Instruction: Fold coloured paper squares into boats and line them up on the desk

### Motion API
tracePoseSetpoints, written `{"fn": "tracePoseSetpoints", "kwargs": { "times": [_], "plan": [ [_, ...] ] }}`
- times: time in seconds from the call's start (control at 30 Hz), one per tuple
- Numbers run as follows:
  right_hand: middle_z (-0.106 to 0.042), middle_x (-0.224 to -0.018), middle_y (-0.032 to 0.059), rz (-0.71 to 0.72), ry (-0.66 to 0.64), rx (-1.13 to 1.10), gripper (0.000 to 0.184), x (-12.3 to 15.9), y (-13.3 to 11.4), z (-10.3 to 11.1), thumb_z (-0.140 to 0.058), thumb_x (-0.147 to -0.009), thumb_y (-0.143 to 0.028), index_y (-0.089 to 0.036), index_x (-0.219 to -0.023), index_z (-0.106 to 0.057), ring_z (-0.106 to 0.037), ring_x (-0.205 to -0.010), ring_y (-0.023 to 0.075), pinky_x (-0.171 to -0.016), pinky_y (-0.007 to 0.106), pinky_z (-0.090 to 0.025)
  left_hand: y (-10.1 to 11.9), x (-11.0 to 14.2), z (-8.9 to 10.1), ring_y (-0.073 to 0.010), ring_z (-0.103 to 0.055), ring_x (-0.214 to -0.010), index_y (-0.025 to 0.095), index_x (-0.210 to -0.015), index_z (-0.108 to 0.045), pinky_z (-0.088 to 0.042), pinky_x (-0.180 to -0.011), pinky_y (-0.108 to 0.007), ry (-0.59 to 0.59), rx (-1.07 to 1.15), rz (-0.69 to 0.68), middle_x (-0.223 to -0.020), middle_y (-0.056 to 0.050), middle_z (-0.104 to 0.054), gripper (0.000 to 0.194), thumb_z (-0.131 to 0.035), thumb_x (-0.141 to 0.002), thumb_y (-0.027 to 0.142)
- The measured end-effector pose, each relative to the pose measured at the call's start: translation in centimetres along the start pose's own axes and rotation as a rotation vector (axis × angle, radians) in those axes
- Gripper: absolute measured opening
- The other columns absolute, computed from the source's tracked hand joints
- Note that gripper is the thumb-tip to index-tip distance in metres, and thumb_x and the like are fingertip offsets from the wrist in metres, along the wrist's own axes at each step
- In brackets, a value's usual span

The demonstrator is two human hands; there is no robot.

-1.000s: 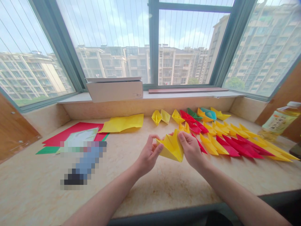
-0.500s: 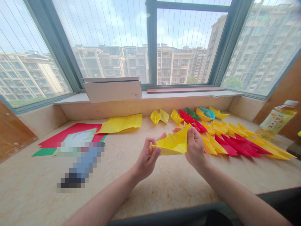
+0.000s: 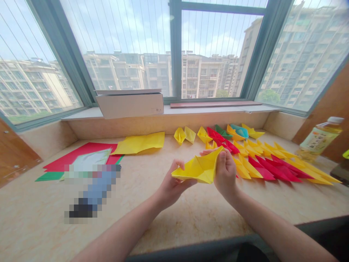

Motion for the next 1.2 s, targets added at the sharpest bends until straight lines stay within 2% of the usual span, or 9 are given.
{"fn": "tracePoseSetpoints", "kwargs": {
  "times": [0.27, 0.5, 0.63, 0.7, 0.77, 0.83, 0.93, 1.03, 1.2],
  "plan": [
    [-0.075, -0.093, 0.0080, -0.072, 0.033, -0.112, 0.036, -0.6, 0.8, 0.1, -0.048, -0.095, -0.062, -0.026, -0.098, -0.049, -0.073, -0.090, 0.0268, -0.067, 0.037, -0.058, 2.2, 0.4, 0.9, -0.0092, -0.048, -0.064, 0.025, -0.091, -0.037, -0.038, -0.057, -0.020, 0.098, -0.154, -0.159, -0.076, 0.006, -0.054, 0.028, -0.065, -0.092, 0.029],
    [-0.072, -0.106, 0.0073, -0.088, -0.123, -0.147, 0.031, -0.9, 1.4, -1.2, -0.050, -0.097, -0.057, -0.027, -0.104, -0.049, -0.071, -0.096, 0.0242, -0.071, 0.035, -0.060, 2.2, 0.5, 2.9, -0.0095, -0.047, -0.060, 0.025, -0.093, -0.039, -0.037, -0.054, -0.021, 0.224, -0.238, -0.195, -0.074, 0.007, -0.051, 0.026, -0.064, -0.092, 0.034],
    [-0.056, -0.137, 0.0132, 0.132, -0.195, 0.103, 0.058, -0.5, -0.5, -1.6, -0.061, -0.093, -0.049, -0.031, -0.140, -0.033, -0.060, -0.121, 0.0274, -0.094, 0.047, -0.056, 2.8, 0.4, 4.5, -0.0101, -0.050, -0.058, 0.026, -0.094, -0.040, -0.038, -0.054, -0.022, 0.311, -0.288, -0.208, -0.074, 0.006, -0.055, 0.028, -0.066, -0.091, 0.036],
    [-0.041, -0.151, 0.0143, 0.356, -0.125, 0.317, 0.071, 0.0, -2.8, -0.9, -0.068, -0.089, -0.042, -0.032, -0.147, -0.028, -0.048, -0.135, 0.0301, -0.106, 0.053, -0.046, 3.4, 0.3, 5.2, -0.0100, -0.050, -0.058, 0.025, -0.093, -0.042, -0.038, -0.054, -0.022, 0.339, -0.361, -0.222, -0.073, 0.007, -0.055, 0.027, -0.067, -0.090, 0.036],
    [-0.034, -0.156, 0.0114, 0.563, -0.134, 0.530, 0.065, 0.9, -4.6, -1.2, -0.070, -0.089, -0.032, -0.033, -0.145, -0.036, -0.039, -0.141, 0.0316, -0.113, 0.057, -0.038, 3.8, 0.3, 5.7, -0.0101, -0.052, -0.059, 0.025, -0.091, -0.044, -0.039, -0.055, -0.022, 0.358, -0.429, -0.235, -0.074, 0.006, -0.055, 0.026, -0.067, -0.090, 0.035],
    [-0.040, -0.154, 0.0072, 0.705, -0.285, 0.723, 0.047, 1.9, -5.1, -2.8, -0.068, -0.091, -0.027, -0.035, -0.134, -0.052, -0.040, -0.140, 0.0316, -0.115, 0.057, -0.033, 3.8, 0.3, 6.0, -0.0105, -0.056, -0.062, 0.024, -0.091, -0.045, -0.042, -0.057, -0.022, 0.357, -0.477, -0.245, -0.076, 0.006, -0.058, 0.024, -0.067, -0.089, 0.034],
    [-0.061, -0.136, 0.0043, 0.779, -0.512, 0.900, 0.032, 3.2, -4.3, -4.9, -0.065, -0.094, -0.026, -0.034, -0.124, -0.063, -0.052, -0.130, 0.0287, -0.115, 0.055, -0.028, 3.6, 0.3, 5.7, -0.0108, -0.060, -0.065, 0.024, -0.092, -0.046, -0.046, -0.061, -0.022, 0.314, -0.524, -0.261, -0.081, 0.005, -0.063, 0.022, -0.066, -0.089, 0.032],
    [-0.073, -0.115, 0.0021, 0.735, -0.593, 0.922, 0.022, 3.5, -3.6, -5.5, -0.060, -0.098, -0.023, -0.031, -0.117, -0.067, -0.062, -0.117, 0.0250, -0.113, 0.051, -0.026, 3.2, 0.3, 4.6, -0.0135, -0.066, -0.078, 0.024, -0.096, -0.045, -0.050, -0.071, -0.024, 0.213, -0.527, -0.262, -0.100, -0.002, -0.071, 0.021, -0.064, -0.091, 0.028],
    [-0.076, -0.101, 0.0008, 0.662, -0.670, 0.848, 0.012, 3.7, -3.2, -5.7, -0.057, -0.099, -0.023, -0.027, -0.101, -0.069, -0.069, -0.095, 0.0220, -0.109, 0.050, -0.029, 2.5, 0.4, 3.3, -0.0200, -0.066, -0.110, 0.024, -0.104, -0.043, -0.053, -0.090, -0.033, 0.056, -0.446, -0.245, -0.128, -0.012, -0.066, 0.018, -0.058, -0.095, 0.022]
  ]
}}
Point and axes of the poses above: each hand's wrist, its own x-axis away from the middle knuckle, its own z-axis out of the back of the hand, y = z × x, the point moved 10 cm from there along -x, towards the middle knuckle
